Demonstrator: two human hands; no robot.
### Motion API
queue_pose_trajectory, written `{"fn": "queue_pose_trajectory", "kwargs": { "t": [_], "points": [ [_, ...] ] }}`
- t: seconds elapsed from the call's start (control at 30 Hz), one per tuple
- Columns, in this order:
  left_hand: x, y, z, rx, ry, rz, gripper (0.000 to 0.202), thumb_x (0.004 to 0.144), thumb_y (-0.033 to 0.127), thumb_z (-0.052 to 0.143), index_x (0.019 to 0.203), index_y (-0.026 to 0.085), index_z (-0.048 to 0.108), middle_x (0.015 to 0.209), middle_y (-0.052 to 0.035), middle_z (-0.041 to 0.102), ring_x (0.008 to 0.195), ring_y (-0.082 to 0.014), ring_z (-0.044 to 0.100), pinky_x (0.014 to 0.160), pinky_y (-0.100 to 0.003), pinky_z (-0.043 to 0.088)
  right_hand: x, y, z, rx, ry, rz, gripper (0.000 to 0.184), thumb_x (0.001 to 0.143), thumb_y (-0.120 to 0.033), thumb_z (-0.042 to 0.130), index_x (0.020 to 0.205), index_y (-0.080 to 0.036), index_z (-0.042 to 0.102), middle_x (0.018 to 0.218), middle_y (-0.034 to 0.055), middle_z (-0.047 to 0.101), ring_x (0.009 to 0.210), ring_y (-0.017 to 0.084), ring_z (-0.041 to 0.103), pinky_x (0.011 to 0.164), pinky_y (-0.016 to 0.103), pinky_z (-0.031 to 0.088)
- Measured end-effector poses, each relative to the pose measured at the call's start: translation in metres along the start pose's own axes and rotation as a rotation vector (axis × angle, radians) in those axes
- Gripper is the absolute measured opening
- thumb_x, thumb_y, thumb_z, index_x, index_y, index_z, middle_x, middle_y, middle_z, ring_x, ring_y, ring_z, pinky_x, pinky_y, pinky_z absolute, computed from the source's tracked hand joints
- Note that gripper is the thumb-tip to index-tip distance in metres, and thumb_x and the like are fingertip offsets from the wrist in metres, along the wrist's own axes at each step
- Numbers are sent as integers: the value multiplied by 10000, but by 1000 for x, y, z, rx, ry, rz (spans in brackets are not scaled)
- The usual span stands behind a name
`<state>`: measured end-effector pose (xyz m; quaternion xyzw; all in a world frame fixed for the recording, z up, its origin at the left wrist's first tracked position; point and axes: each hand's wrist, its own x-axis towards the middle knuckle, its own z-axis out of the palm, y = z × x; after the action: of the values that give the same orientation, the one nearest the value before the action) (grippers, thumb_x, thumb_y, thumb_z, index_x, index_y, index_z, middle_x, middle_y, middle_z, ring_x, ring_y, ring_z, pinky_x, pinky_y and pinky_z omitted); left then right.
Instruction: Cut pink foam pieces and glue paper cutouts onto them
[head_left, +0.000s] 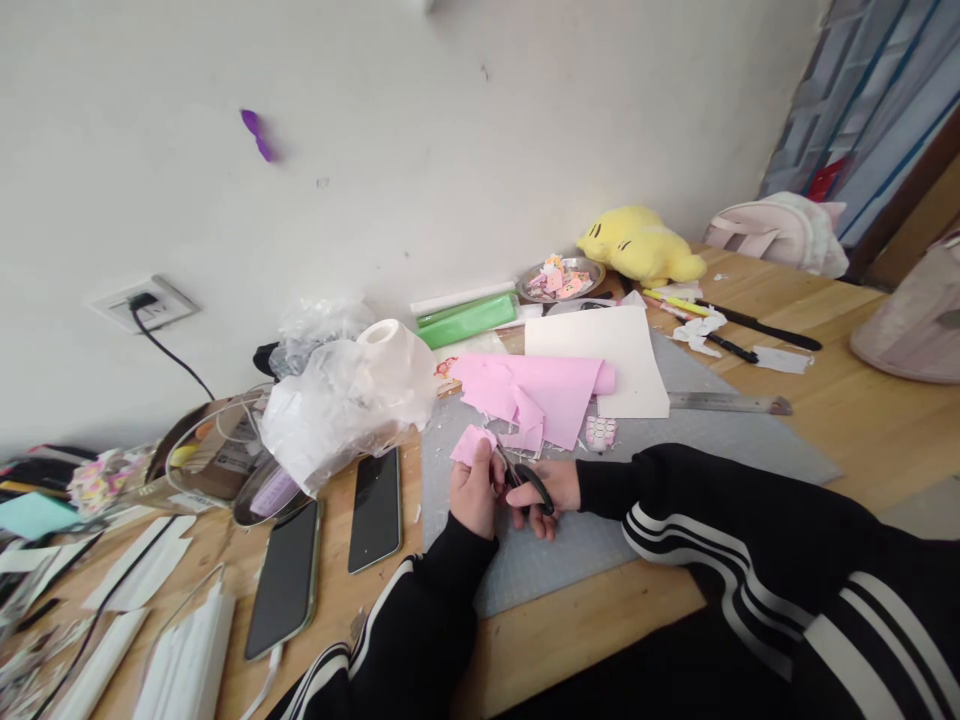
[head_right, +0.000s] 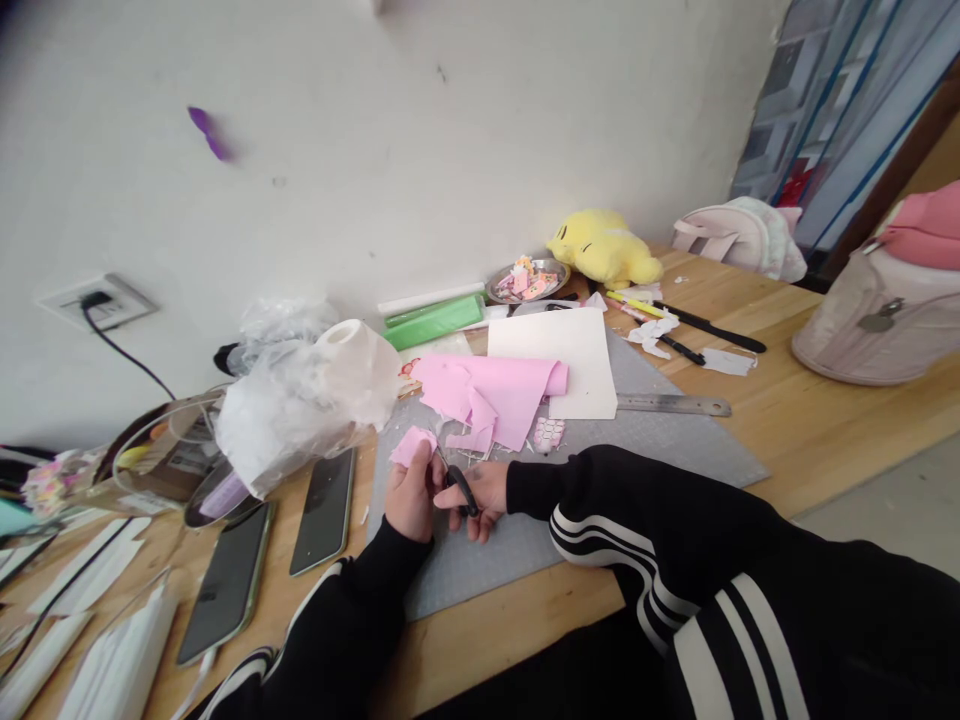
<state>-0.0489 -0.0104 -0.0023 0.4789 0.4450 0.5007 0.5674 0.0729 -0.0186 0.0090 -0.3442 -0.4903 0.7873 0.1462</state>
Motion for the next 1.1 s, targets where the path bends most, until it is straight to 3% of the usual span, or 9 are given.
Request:
{"fn": "queue_pose_trajectory", "kwargs": {
  "t": [0.43,0.63,1.1],
  "points": [
    [0,0,2,-30,25,69,436,745,435,437,401,176,368,322,61,310,292,-51,284,322,-195,203,12,15,-7,61,7,-36,279,641,-373,598,674,-124,477,499,-25,547,367,67,508,358,182,447],
    [-1,1,1,4,-5,17,441,741,451,434,400,177,374,320,59,310,281,-55,292,309,-201,180,8,9,-5,-3,-20,-11,304,670,-388,557,565,-106,517,388,-30,514,338,51,497,361,143,434],
    [1,0,2,-33,1,23,434,744,440,430,410,167,381,326,58,328,299,-49,299,330,-184,232,7,12,-4,-63,168,-36,104,690,-217,516,666,-121,484,459,-60,512,311,42,465,290,141,397]
  ]
}}
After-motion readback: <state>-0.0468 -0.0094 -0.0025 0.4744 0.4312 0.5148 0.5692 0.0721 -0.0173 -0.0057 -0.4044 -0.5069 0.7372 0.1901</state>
